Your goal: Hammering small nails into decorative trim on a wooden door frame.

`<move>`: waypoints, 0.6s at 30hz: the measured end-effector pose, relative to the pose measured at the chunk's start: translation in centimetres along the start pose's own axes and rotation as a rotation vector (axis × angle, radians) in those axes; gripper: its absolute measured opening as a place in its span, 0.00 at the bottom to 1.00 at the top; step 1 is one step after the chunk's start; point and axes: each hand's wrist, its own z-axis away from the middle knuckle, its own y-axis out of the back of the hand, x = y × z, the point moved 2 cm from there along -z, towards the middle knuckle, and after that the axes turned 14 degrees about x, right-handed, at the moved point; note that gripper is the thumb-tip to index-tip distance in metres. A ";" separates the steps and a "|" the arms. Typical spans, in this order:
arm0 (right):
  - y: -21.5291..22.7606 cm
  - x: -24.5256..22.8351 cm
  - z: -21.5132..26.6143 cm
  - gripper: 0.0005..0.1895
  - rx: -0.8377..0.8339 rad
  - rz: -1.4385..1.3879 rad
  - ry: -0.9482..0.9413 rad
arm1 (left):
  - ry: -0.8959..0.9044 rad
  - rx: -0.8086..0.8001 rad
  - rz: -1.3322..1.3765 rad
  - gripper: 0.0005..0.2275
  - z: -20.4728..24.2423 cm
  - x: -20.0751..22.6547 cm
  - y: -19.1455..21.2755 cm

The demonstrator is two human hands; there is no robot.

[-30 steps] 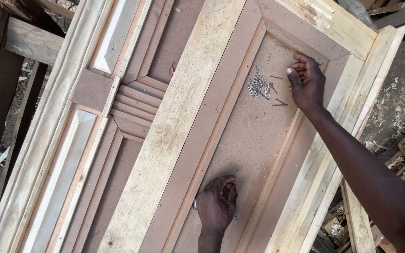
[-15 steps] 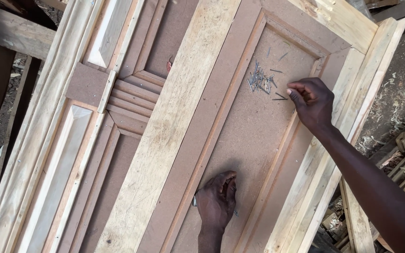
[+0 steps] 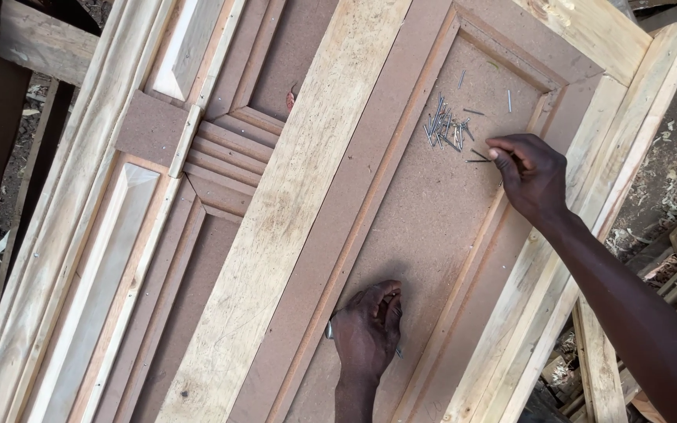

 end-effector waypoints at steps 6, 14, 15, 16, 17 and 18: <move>-0.8 2.1 1.6 0.06 -0.028 0.059 0.157 | -0.035 0.013 -0.015 0.07 0.0 0.0 0.0; -0.5 -2.4 2.7 0.12 -0.072 0.052 -0.148 | -0.059 -0.003 0.071 0.09 -0.4 0.7 0.4; -0.4 -3.6 3.6 0.12 -0.073 0.048 -0.147 | -0.059 0.001 0.069 0.09 -0.4 1.2 0.7; -0.6 -5.0 4.4 0.10 -0.176 -0.009 -0.071 | -0.101 0.074 0.157 0.11 -0.5 1.8 1.1; -0.7 -6.4 5.3 0.09 -0.278 -0.066 0.006 | -0.145 0.147 0.246 0.12 -0.7 2.4 1.5; -0.7 -7.7 6.1 0.09 -0.276 -0.074 0.015 | -0.150 0.158 0.242 0.12 -0.5 2.3 1.8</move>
